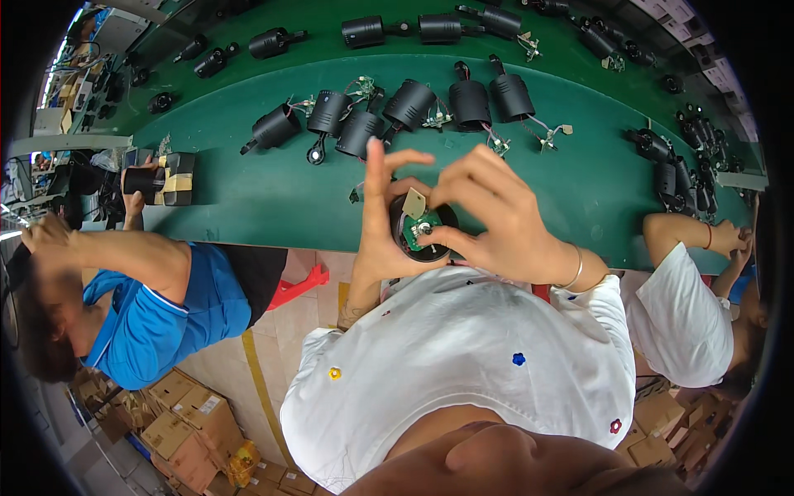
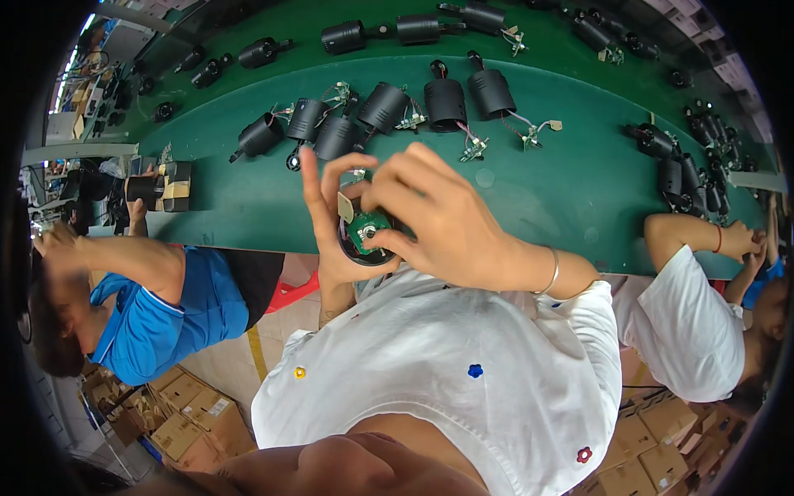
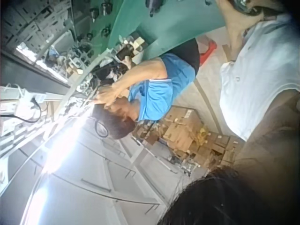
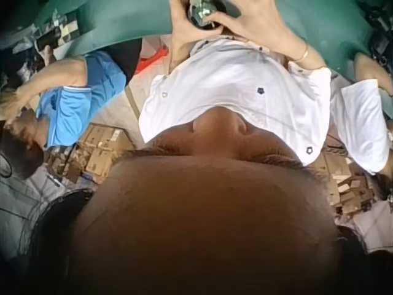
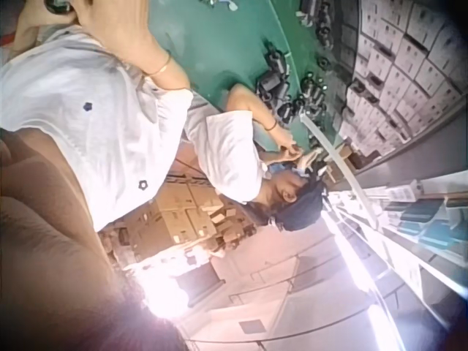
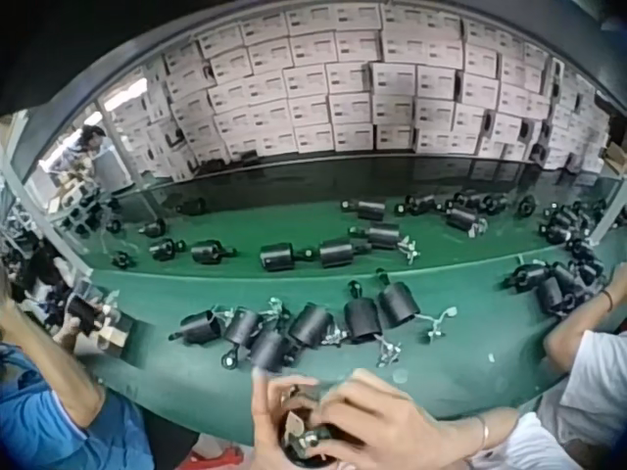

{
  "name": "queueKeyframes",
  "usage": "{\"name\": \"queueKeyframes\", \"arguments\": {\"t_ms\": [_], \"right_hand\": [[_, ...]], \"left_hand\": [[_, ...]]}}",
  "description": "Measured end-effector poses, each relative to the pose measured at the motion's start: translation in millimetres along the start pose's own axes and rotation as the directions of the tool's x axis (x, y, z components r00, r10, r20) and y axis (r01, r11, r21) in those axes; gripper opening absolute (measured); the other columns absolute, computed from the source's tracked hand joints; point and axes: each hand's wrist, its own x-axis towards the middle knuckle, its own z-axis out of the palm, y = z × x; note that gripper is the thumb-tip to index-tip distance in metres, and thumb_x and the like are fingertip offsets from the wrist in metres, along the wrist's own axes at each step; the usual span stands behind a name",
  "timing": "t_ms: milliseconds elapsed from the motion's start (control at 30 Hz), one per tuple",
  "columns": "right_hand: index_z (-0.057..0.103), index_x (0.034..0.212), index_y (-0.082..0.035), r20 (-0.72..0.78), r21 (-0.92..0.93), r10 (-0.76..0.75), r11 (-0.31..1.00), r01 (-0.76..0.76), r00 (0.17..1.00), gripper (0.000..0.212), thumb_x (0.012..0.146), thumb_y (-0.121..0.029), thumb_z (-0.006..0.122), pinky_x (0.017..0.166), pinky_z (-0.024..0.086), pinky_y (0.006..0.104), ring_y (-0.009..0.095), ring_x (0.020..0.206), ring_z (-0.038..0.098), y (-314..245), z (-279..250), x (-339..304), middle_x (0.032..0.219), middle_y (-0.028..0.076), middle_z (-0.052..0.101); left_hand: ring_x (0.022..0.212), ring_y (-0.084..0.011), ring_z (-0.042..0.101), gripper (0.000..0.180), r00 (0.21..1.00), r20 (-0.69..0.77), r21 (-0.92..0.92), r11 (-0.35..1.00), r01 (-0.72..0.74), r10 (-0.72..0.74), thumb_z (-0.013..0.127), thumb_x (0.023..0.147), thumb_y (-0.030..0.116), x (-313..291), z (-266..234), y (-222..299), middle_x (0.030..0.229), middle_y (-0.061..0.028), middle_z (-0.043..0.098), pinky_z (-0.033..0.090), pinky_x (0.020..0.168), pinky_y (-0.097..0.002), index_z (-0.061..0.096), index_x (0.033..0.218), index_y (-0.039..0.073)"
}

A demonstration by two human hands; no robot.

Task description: Assembling circuit boards into black cylindrical housings.

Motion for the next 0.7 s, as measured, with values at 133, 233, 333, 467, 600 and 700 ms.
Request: {"name": "queueKeyframes", "arguments": {"t_ms": [133,233,333,467,600,700], "right_hand": [[0.071,0.095,-0.005,0.027,0.146,0.149,0.978,-0.152,0.988,0.034,0.062,-0.007,0.080,0.074,0.046,0.0312,0.019,0.083,0.052,-2,-1,7,0.093,0.004,0.060],[0.072,0.097,-0.005,0.057,0.191,0.180,0.964,-0.188,0.982,0.037,0.061,-0.006,0.080,0.076,0.047,0.0311,0.020,0.086,0.054,3,-1,7,0.096,0.004,0.061],[0.072,0.099,-0.004,0.110,0.187,0.126,0.972,-0.145,0.986,0.038,0.061,-0.002,0.078,0.079,0.047,0.0303,0.022,0.089,0.055,9,0,5,0.100,0.005,0.061],[0.072,0.095,-0.003,0.112,0.231,0.084,0.967,-0.109,0.990,0.035,0.061,-0.001,0.077,0.080,0.048,0.0320,0.022,0.091,0.056,14,3,5,0.102,0.006,0.062],[0.073,0.095,-0.003,0.120,0.317,0.096,0.939,-0.130,0.988,0.035,0.061,-0.001,0.078,0.080,0.048,0.0328,0.021,0.091,0.057,14,6,4,0.102,0.006,0.063],[0.073,0.096,-0.003,0.128,0.387,0.120,0.908,-0.161,0.984,0.035,0.061,-0.001,0.079,0.080,0.048,0.0330,0.021,0.090,0.057,16,8,4,0.102,0.007,0.063]], "left_hand": [[0.086,-0.0231,0.059,0.133,0.999,-0.045,-0.101,0.995,0.003,-0.007,0.079,0.050,0.005,4,7,5,0.135,-0.0227,0.042,0.052,0.072,-0.0285,-0.001,0.156,0.014],[0.090,-0.0248,0.059,0.134,0.999,-0.040,-0.098,0.995,-0.007,0.003,0.079,0.049,0.007,6,5,3,0.138,-0.0239,0.040,0.052,0.073,-0.0300,-0.002,0.156,0.015],[0.095,-0.0266,0.058,0.134,0.999,0.014,0.014,0.999,-0.043,0.042,0.079,0.048,0.010,7,0,-2,0.138,-0.0242,0.041,0.052,0.075,-0.0313,-0.001,0.156,0.016],[0.105,-0.0305,0.057,0.133,0.998,0.043,0.050,0.998,-0.044,0.042,0.082,0.047,0.010,8,-2,4,0.138,-0.0246,0.040,0.055,0.080,-0.0367,0.004,0.155,0.012],[0.104,-0.0300,0.057,0.133,0.999,0.042,0.079,0.996,-0.033,0.030,0.081,0.047,0.009,4,-1,4,0.138,-0.0236,0.041,0.054,0.079,-0.0350,0.005,0.156,0.012],[0.101,-0.0282,0.058,0.133,0.999,0.032,0.097,0.995,-0.023,0.020,0.078,0.046,0.009,2,0,4,0.137,-0.0225,0.042,0.053,0.077,-0.0316,0.004,0.156,0.014]]}}
